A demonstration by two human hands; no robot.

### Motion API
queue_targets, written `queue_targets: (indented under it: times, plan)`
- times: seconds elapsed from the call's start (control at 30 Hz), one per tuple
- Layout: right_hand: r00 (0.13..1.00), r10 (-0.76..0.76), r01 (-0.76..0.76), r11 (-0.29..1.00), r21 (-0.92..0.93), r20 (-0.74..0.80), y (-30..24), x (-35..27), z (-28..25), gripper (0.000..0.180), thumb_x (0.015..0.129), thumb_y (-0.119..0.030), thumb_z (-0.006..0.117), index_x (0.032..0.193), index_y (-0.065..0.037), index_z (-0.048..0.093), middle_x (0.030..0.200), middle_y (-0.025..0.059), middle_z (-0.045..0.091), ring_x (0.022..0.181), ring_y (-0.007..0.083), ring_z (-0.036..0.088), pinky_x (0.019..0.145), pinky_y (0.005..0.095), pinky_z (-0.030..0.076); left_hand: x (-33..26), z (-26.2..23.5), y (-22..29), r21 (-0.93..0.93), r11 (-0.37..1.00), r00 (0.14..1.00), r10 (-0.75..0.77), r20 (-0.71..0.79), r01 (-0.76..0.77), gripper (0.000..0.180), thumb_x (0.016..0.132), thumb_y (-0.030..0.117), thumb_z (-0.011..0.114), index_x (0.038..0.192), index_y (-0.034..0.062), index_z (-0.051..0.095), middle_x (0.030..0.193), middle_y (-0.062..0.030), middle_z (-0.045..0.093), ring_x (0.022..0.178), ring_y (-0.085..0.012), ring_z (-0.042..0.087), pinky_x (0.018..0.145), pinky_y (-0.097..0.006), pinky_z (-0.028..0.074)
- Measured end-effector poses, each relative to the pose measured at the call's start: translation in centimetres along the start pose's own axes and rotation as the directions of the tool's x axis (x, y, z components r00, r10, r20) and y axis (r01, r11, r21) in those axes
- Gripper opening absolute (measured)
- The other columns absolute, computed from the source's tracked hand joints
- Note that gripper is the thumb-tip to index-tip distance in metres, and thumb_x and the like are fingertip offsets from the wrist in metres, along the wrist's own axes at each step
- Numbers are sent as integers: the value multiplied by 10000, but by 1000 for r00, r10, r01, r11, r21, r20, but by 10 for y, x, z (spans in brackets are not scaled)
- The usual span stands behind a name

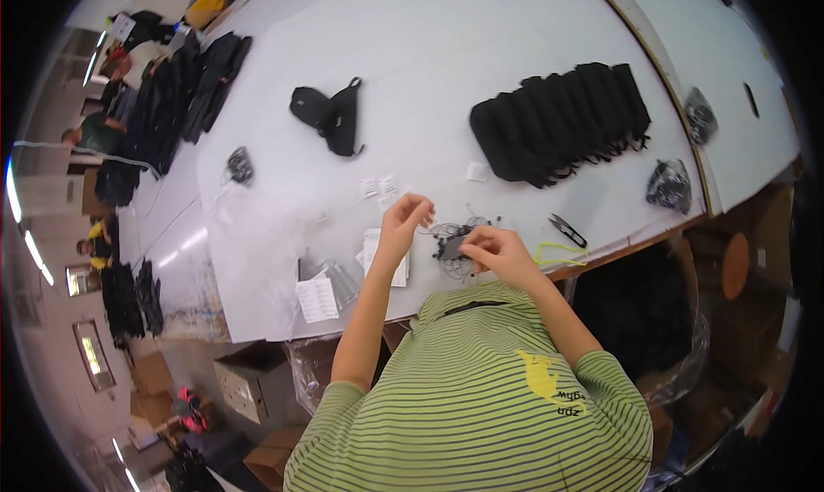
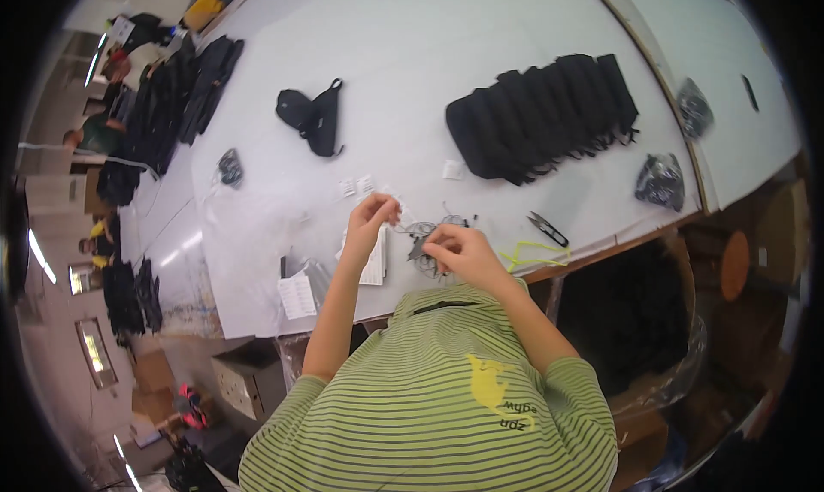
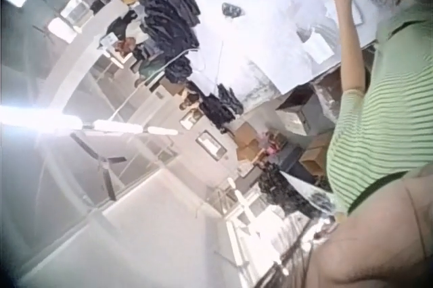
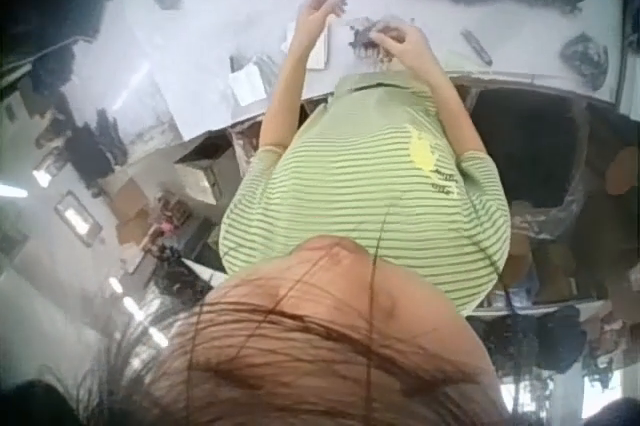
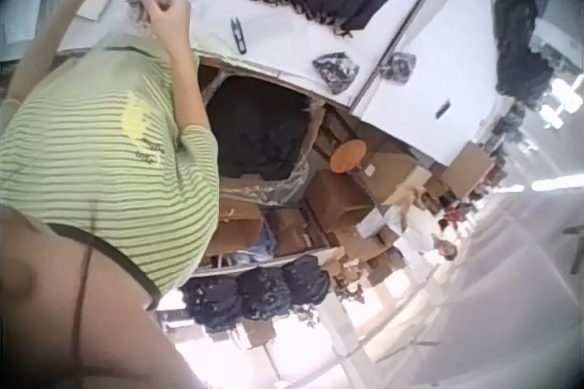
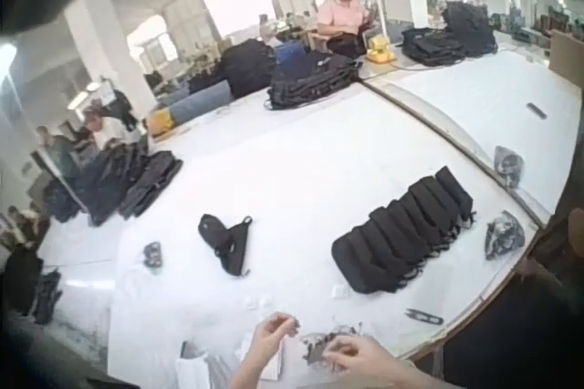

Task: Inspecting and preparing black fabric pouches and attaching small components at a workbench.

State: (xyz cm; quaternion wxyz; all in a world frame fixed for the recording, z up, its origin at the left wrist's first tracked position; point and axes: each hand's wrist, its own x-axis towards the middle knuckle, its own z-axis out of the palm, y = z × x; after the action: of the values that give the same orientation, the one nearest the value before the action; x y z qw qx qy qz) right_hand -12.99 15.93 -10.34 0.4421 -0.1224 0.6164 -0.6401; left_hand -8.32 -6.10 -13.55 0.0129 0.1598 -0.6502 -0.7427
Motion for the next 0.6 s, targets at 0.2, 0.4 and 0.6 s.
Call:
queue_targets:
  times: [0.2, 0.4, 0.6]
  plan:
    - [998, 33, -30, 998, 62, -52, -2, 13, -9, 112, 874, -121, 634, 860, -15, 602, 617, -3, 568, 546, 48, 510, 520, 201, 400, 99, -154, -66, 16, 986, 641, -97, -762, 168, 564, 796, 218, 723, 1216, -2, 418, 1117, -148, 530, 819, -196, 592, 692, -310, 509]
    - [991, 57, -49, 997, 67, -121, -6, 22, -17, 113, 874, -115, 630, 854, -9, 594, 617, 2, 567, 550, 47, 515, 525, 198, 403, 170, -205, -58, 218, 895, 463, 14, -886, 390, 956, 697, 375, 799, 1406, 110, 216, 1209, -291, 438, 1034, -389, 542, 845, -442, 473]
    - [989, 35, -27, 998, 61, -147, -4, 26, -22, 113, 876, -113, 626, 853, -7, 593, 615, 2, 566, 549, 47, 513, 522, 198, 402, 183, -219, -42, 545, 767, 682, 199, -704, 338, 715, 761, 284, 742, 1380, 275, 385, 1021, -204, 567, 914, -308, 579, 799, -394, 468]
